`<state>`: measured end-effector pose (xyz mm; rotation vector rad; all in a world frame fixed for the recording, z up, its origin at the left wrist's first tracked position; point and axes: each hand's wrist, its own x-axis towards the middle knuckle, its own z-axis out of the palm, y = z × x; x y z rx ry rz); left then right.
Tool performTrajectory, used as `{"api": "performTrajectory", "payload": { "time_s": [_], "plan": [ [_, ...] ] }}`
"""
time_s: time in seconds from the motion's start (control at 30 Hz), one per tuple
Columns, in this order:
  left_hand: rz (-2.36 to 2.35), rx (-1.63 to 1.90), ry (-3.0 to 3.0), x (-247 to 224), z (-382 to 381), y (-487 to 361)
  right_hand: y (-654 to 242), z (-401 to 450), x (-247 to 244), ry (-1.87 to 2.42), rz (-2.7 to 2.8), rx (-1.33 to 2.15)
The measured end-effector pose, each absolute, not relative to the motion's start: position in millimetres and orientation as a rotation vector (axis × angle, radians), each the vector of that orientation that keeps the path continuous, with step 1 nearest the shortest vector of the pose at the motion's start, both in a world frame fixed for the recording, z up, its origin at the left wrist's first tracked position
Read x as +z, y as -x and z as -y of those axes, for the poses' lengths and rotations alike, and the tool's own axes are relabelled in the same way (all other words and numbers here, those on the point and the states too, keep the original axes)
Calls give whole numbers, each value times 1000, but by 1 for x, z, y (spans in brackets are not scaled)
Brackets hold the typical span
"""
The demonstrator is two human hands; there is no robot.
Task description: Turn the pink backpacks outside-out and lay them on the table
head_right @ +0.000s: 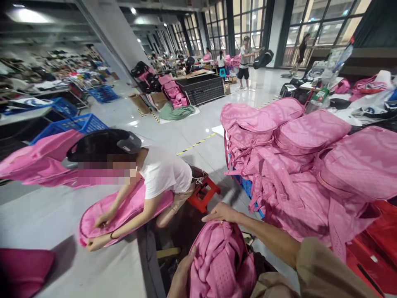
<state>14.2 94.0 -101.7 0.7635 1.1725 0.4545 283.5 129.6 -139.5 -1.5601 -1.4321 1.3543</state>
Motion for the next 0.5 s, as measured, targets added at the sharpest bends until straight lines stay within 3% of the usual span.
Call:
{"api": "performTrajectory", "payload": {
  "time_s": [0.3, 0.5],
  "plan": [
    [-1486, 567, -1293, -118, -75, -47, -263, -119, -210, 1846, 1114, 1106],
    [-1374, 612, -1334, -135, -73, -42, -300, -43, -217, 1761, 922, 830]
  ]
}}
